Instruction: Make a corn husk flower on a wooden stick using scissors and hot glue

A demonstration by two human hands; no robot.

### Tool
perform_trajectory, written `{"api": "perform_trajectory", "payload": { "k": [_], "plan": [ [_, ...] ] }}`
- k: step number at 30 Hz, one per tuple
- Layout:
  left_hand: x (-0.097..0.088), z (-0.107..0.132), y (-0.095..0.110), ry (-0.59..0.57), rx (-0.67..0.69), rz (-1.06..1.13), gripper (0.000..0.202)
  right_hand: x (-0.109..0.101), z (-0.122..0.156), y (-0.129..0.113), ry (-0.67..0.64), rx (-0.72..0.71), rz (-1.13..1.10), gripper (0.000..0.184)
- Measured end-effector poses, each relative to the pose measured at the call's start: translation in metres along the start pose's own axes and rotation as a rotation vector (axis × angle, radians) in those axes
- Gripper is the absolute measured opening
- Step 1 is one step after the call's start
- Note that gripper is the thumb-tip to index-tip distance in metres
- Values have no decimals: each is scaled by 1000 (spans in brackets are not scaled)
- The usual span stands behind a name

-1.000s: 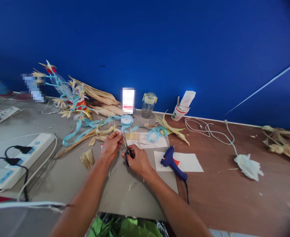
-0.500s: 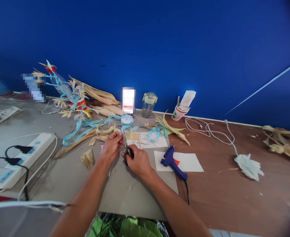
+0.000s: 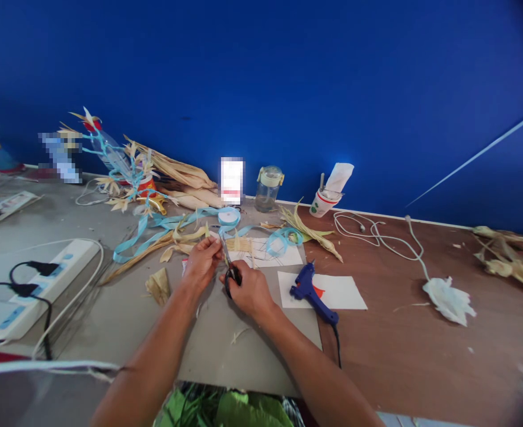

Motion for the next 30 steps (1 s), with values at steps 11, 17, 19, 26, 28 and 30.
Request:
{"api": "perform_trajectory", "payload": {
  "k": [11, 17, 19, 26, 28, 30],
  "plan": [
    [0, 0, 1, -6, 2, -1, 23, 0, 0, -1, -6, 1, -17, 26],
    [-1, -1, 1, 11, -1, -8, 24, 1, 0, 1, -3, -8, 1, 27],
    [-1, -1, 1, 10, 6, -19, 24, 2, 0, 2, 5, -16, 0, 28],
    [-1, 0, 5, 0, 22, -36, 26, 0, -3, 7, 31, -19, -68, 25],
    [1, 1, 8, -12, 27, -16, 25, -2, -4, 10, 41, 15, -121, 25],
    [2, 2, 9, -19, 24, 4, 24, -5, -5, 13, 55, 60, -160, 25]
  ]
}}
Point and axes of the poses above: each hand's wrist, its own z-axis away from the middle knuckle, its own x-axis out of the palm, y = z × x, the point moved 6 cm from there along -z, towards the middle knuckle, and after that the axes turned 5 degrees about z, right-handed, at the moved point
